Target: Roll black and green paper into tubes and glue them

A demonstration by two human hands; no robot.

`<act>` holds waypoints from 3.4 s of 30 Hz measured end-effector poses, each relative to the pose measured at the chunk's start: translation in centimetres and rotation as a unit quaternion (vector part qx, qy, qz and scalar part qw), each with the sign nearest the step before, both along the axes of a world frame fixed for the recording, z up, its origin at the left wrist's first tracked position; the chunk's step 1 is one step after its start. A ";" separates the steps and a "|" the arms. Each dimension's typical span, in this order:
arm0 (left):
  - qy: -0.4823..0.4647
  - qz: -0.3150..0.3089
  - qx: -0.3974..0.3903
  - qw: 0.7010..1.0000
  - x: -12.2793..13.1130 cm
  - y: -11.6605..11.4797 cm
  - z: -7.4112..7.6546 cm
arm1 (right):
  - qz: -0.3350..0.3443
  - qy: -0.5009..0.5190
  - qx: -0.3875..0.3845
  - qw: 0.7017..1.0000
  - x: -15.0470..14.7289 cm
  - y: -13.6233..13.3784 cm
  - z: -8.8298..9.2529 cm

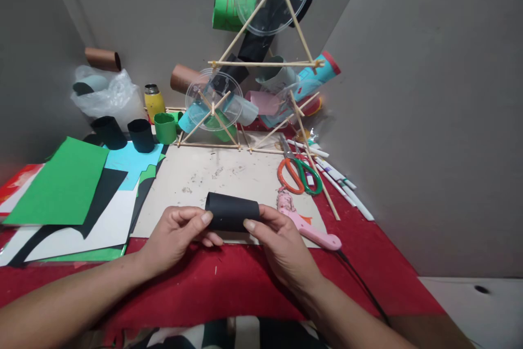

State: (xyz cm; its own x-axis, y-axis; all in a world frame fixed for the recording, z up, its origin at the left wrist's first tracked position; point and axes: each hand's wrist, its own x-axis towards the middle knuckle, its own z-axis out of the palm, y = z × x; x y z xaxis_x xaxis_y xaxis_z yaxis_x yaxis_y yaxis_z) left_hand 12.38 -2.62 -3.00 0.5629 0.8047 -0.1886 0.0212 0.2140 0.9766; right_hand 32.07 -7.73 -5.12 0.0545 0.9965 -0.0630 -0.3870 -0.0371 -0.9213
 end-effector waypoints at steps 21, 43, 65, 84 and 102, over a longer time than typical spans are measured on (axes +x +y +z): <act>0.003 -0.054 -0.008 0.999 0.2 0.1 0.1 | 0.011 -0.056 0.029 0.998 0.3 -0.1 -0.2; -0.009 -0.052 0.007 0.999 -0.1 0.2 -0.1 | -0.076 -0.080 0.023 0.994 0.5 -0.1 -0.3; -0.022 0.007 -0.053 0.998 0.3 0.4 0.0 | -0.019 -0.118 0.011 0.993 0.2 -0.1 0.2; -0.026 0.090 0.254 0.963 -1.0 0.6 0.5 | 0.054 0.272 -0.157 0.948 0.0 0.8 0.3; 0.005 -0.044 0.330 0.943 -1.0 -0.2 -0.5 | 0.147 0.128 -0.134 0.972 -2.0 0.2 0.6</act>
